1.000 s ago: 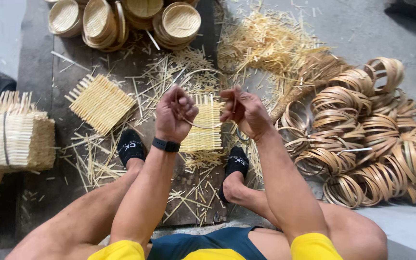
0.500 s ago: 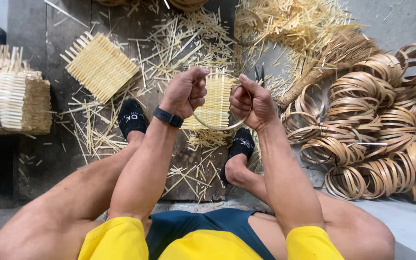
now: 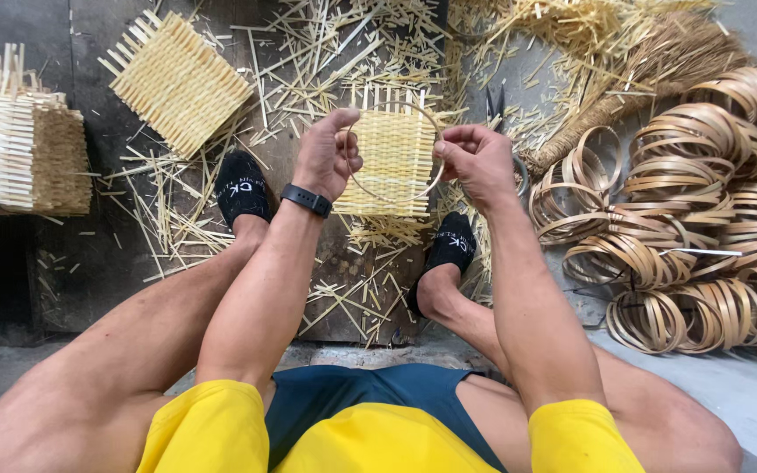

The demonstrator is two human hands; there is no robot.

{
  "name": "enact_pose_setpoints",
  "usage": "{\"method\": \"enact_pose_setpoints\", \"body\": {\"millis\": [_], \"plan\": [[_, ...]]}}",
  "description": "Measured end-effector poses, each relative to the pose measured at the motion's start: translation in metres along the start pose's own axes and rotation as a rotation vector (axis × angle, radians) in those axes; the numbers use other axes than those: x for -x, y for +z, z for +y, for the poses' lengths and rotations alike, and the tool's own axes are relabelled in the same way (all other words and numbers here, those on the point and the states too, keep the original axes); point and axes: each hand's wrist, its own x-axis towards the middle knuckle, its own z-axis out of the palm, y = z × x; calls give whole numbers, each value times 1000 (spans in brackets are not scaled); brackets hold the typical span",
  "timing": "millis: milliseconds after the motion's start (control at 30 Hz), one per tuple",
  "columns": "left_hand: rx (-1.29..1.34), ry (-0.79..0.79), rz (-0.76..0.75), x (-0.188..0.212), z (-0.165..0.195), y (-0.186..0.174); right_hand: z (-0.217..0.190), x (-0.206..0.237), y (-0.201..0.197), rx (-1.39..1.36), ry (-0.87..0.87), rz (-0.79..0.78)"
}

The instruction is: The person sits on the floor of a bamboo craft workshop and uses shears to trim excess bamboo strips from the rims of small woven baskets. They hold each basket against a round wooden form, cut around the edge, press the trimmed rim by hand, and set finished baskets aside.

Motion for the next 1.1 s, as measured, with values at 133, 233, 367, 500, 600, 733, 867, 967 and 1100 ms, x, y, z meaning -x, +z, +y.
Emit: {"method": "enact_pose_setpoints", "body": {"millis": [133,233,367,500,600,733,867,967,1100], "plan": [[-473,330,177,-34,-44,-34,50,-23,14,136,7,115],[-871,321,294,-54,-68,-54,81,-37,21,407,-44,181],[-1026,323,288,-63,-78,-60,104,-44,29,544,-127,243],[-1041,251,317,-54,-68,-56,110,-39,32,483,-77,270],[-1032,232,354,-48,-60,-51,110,-37,33,493,-73,289],[-1036,244,405,-49,-58,-50,109,-41,36,538,-73,298],[-1037,233,417,-57,-61,-53,110,-46,38,550,-18,301],[-1025,154,409,-61,-60,-56,109,-48,39,558,-3,298],[-936,117,376,-58,-58,-60,106,-48,38,595,-63,303]]}}
